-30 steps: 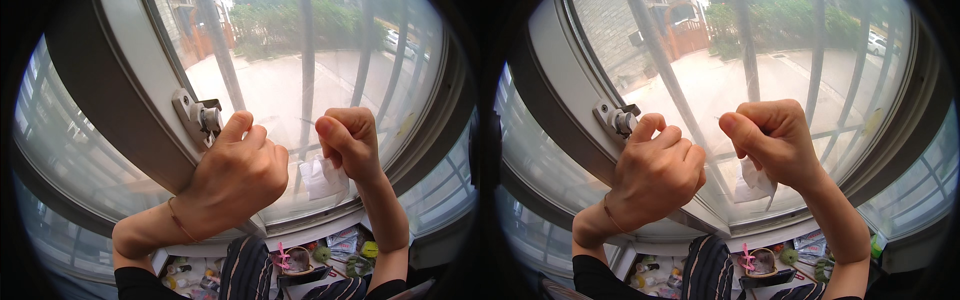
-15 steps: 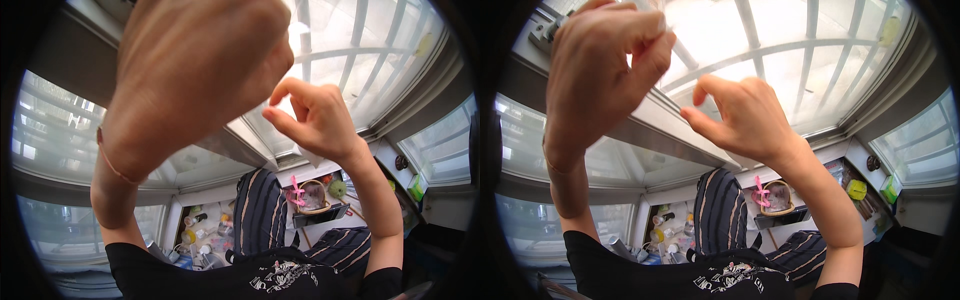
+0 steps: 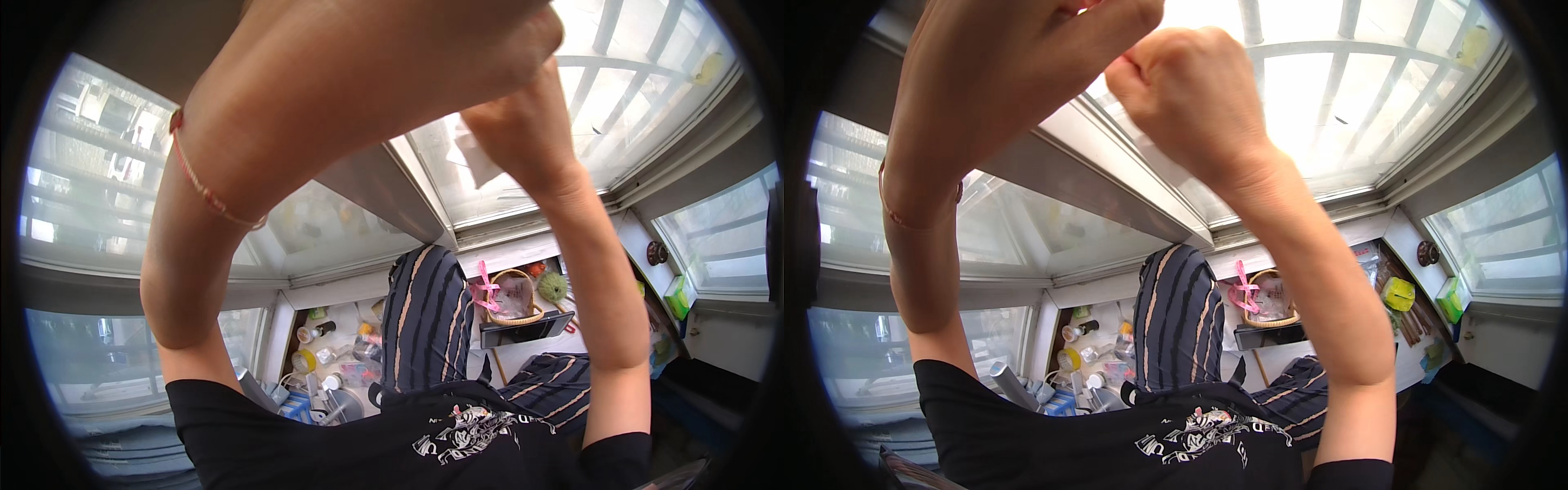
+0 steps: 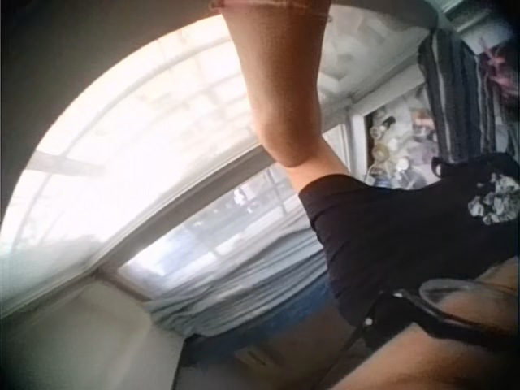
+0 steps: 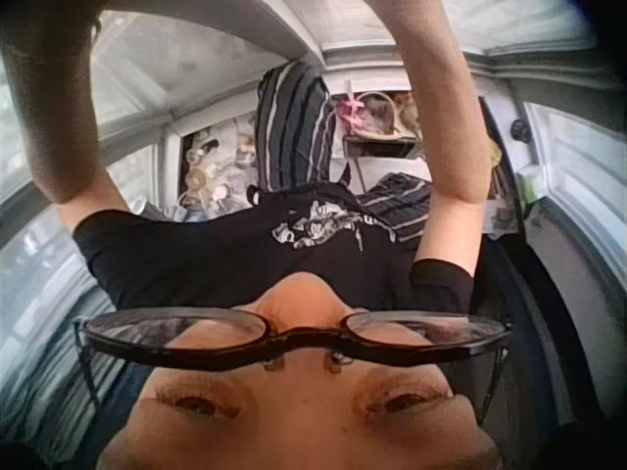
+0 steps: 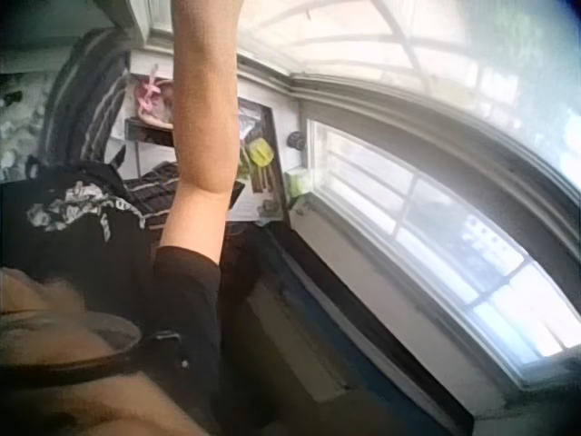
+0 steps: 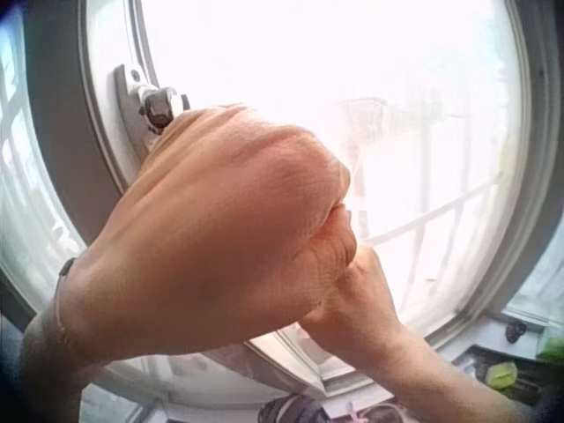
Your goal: The person peels the protective backing away from a clear plastic window film sheet by hand, aligns and presses sections of the adhesive sheet onto the interior glass pane of a window frame, and uses a tissue to wipe down the surface.
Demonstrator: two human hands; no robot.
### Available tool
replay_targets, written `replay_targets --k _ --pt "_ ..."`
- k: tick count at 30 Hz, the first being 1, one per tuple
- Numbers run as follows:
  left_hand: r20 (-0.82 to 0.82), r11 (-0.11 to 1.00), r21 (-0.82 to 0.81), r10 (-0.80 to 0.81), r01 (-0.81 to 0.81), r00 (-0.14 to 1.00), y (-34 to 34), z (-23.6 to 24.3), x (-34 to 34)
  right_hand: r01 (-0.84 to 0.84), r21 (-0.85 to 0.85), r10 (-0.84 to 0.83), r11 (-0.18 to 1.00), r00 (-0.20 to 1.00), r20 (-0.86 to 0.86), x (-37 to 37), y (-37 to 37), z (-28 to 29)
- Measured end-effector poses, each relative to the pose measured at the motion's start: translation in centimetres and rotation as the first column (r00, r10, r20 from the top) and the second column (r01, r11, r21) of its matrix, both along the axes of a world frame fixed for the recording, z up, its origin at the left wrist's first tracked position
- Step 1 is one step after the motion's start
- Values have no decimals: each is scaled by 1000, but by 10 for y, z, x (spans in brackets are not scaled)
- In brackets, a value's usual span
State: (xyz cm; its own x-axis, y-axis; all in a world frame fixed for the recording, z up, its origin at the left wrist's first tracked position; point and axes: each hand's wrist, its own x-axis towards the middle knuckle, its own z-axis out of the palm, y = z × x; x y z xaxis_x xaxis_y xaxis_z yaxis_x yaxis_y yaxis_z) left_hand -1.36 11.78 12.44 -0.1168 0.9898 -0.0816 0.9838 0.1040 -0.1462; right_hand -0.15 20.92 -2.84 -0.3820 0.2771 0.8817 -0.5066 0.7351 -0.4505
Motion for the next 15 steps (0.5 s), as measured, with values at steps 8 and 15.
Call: replay_targets --k 8,15 --pt "99 999 -43 17 -13 995 1 -2 -3 -205 -55 212 977 959 186 25 23 3" --pt "121 999 -4 -32 32 992 3 -8 -5 -191 -22 189 981 940 284 44 28 9"
